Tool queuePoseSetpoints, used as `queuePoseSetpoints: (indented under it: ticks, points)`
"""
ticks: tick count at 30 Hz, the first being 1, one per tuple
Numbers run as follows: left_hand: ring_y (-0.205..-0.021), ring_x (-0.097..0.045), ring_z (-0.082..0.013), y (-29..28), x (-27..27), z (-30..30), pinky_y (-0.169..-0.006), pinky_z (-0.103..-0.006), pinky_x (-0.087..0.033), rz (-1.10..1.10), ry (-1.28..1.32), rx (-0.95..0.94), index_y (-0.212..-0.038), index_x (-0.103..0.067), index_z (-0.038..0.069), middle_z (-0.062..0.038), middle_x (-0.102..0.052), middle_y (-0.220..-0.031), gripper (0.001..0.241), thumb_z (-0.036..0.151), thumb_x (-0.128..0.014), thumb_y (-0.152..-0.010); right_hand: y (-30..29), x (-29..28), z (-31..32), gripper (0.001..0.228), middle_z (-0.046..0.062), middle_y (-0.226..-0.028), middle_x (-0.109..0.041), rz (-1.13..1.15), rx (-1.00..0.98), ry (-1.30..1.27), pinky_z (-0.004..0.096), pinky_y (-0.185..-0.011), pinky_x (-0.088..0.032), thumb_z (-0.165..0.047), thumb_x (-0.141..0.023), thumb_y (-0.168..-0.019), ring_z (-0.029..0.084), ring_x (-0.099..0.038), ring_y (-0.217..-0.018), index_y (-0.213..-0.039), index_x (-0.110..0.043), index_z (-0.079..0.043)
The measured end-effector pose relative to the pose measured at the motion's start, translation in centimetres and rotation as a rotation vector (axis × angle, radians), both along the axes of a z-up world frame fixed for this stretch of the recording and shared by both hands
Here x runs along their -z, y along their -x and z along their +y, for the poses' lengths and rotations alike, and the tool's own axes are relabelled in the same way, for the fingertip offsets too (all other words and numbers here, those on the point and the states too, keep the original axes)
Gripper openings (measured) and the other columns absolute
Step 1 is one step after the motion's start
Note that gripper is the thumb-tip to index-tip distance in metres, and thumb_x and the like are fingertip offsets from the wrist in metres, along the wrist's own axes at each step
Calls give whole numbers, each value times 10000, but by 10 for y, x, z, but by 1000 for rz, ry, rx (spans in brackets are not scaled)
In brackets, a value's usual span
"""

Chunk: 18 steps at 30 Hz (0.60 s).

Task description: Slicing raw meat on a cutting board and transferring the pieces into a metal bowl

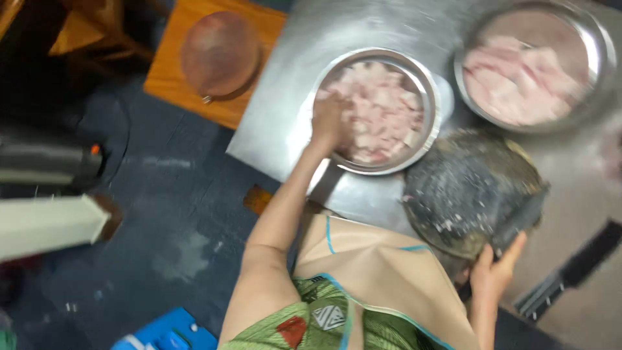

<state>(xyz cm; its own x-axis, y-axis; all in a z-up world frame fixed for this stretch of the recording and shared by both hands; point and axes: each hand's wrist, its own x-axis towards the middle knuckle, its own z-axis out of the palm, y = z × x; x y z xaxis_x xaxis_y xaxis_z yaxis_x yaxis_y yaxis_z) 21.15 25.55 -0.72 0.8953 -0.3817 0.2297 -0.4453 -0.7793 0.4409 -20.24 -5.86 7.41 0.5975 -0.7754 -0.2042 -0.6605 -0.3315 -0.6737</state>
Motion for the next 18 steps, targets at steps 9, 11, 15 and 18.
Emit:
queuePoseSetpoints:
  ticks: [9, 11, 15, 18]
  points:
    - [-1577, 40, -367, 95, -189, -66, -1253, -654, -7, 597, -134, 99, -1486, -514, 237, -122, -57, -1720, 653, -7, -625, -891, 5, 7, 6, 761, 480, -1012, -647, 8, -78, 250, 612, -670, -438, -124, -589, -1064, 640, -595, -865, -1738, -237, -140]
    - [-1592, 70, -325, 76, -131, -88, -1261, -628, 22, 645, -72, 89, -1424, -540, 133, -99, -67, -1726, 481, 104, -464, -950, -5, -8, 15, 739, 415, -955, -602, -66, -65, 118, 562, -529, -453, -94, -531, -1090, 518, -571, -670, -1745, -194, -153]
    - [-1168, -508, -369, 66, -35, -115, -824, -534, -410, 32, -127, 120, -895, -754, 111, -103, -633, -1208, 185, 200, -597, -854, 4, 11, 4, 777, 430, -1024, -632, -87, -75, 128, 584, -726, -438, -96, -542, -1063, 599, -595, -862, -1742, -170, -151]
    - [-875, -559, -393, 54, -25, -121, -780, -549, -365, 435, 555, -104, -810, -527, 56, -224, -580, -880, 223, 239, -448, -911, 2, 10, 5, 750, 273, -915, -607, -76, 1, 10, 496, -491, -500, -121, -524, -1095, 366, -557, -504, -1753, -169, -188]
